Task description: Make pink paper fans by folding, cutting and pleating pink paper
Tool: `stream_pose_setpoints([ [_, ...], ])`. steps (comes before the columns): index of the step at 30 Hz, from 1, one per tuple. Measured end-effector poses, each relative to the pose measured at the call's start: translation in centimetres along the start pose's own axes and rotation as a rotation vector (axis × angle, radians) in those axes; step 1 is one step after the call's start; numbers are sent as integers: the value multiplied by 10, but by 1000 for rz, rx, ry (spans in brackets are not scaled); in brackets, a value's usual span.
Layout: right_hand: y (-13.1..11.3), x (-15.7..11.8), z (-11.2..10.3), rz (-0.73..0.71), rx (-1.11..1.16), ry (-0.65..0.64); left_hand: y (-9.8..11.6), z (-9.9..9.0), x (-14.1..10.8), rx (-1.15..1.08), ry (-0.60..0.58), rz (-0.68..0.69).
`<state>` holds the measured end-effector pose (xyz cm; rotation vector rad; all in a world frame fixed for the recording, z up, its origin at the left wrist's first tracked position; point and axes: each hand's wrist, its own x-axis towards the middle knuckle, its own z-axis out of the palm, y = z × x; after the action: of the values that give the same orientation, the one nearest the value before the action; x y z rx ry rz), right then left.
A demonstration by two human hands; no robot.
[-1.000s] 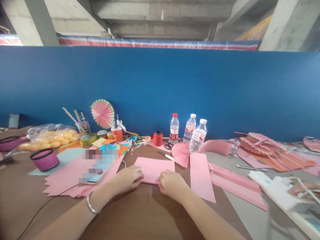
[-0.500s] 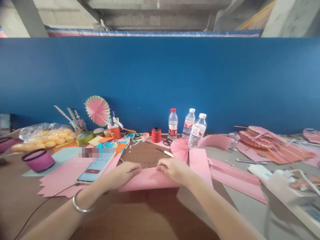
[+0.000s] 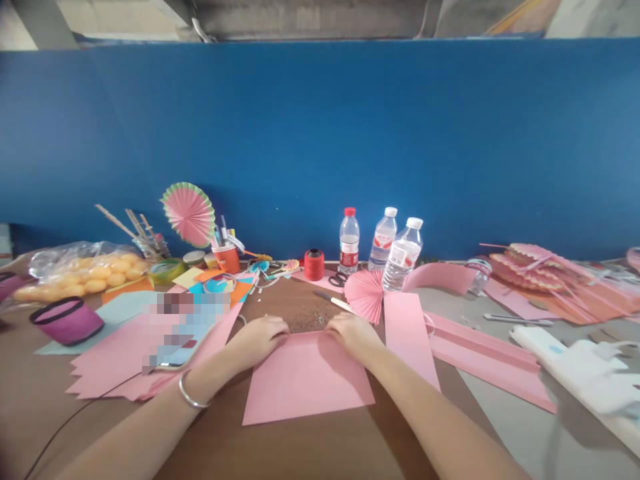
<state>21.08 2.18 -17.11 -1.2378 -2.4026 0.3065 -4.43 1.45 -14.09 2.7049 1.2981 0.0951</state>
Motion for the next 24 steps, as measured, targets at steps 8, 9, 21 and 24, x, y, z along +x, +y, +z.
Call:
stream_pose_setpoints([
  [8,-7,-23,2,-234,-148,53,10,-5,-9,138,-13,98],
  [9,-7,-26,1,-264,-163,46,12,-5,-11,158,-27,112],
  [21,-43,-32,11,-329,-270,30,47,16,-40,333,-69,65],
  [24,-45,-33,9,-327,-153,-169,45,15,-41,322,-86,58],
])
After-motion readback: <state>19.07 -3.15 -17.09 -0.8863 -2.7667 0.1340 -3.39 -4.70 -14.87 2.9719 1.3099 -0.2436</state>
